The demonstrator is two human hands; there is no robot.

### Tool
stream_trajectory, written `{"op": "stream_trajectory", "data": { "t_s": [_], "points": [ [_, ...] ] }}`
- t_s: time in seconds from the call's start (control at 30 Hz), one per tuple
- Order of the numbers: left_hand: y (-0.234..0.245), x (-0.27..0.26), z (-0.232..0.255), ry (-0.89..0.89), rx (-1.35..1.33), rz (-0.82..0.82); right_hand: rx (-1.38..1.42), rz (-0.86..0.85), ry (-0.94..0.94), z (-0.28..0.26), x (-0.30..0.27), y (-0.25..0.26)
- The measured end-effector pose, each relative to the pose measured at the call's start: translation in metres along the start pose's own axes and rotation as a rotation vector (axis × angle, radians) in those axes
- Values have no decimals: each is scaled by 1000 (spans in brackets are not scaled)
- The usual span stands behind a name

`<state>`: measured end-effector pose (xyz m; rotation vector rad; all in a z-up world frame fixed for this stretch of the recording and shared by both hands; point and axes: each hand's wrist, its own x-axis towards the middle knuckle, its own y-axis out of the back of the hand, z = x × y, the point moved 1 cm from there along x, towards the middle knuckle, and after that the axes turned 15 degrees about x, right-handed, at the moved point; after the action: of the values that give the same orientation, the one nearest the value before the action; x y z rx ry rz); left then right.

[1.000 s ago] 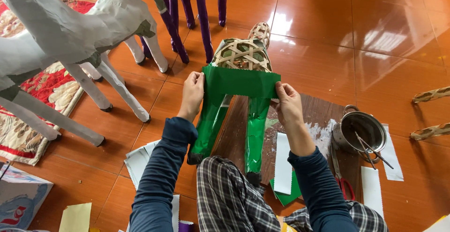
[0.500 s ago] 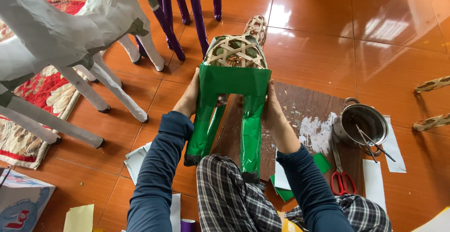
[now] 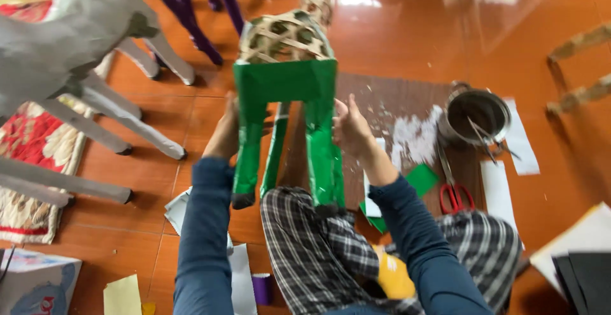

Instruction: Decorating a bamboo giraffe frame by cutting and gluing green paper strips onto its legs and body.

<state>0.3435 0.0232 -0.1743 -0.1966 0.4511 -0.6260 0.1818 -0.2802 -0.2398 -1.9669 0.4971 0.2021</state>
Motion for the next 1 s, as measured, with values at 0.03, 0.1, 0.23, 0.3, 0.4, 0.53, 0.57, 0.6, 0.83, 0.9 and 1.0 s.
{"op": "stream_trajectory", "data": {
  "t_s": [0.03,0.1,0.23,0.3,0.4,0.53,0.57,0.6,0.83,0.9,1.0],
  "points": [
    [23,-3,-24,130,-78,29,-85,-4,-81,-15,-23,17],
    [45,-53,-86,293,-143,50,-148,19,-160,-23,-66,94],
    [-11,-156,-167,208,12,86,-331,355,106,-9,-151,287],
    [-61,-172,-194,174,77,98,-451,419,142,4,-194,306],
    [-154,-147,-267,302,44,-262,-1106,433,159,8,-209,270],
    [-214,-56,-382,-101,1074,-118,-1111,271,271,30,-177,271],
    [-224,-31,-398,-195,1522,96,-1199,267,298,30,-173,267],
    [-232,-29,-398,-218,1519,94,-1203,271,321,20,-177,263],
    [-246,-22,-391,-40,1707,48,-1764,455,971,-144,-151,280],
    [-248,-23,-377,-78,1635,71,-2058,660,1150,-196,-137,288],
    [-249,-22,-377,-57,1440,122,-1881,970,534,-230,-139,292]
  ]
}}
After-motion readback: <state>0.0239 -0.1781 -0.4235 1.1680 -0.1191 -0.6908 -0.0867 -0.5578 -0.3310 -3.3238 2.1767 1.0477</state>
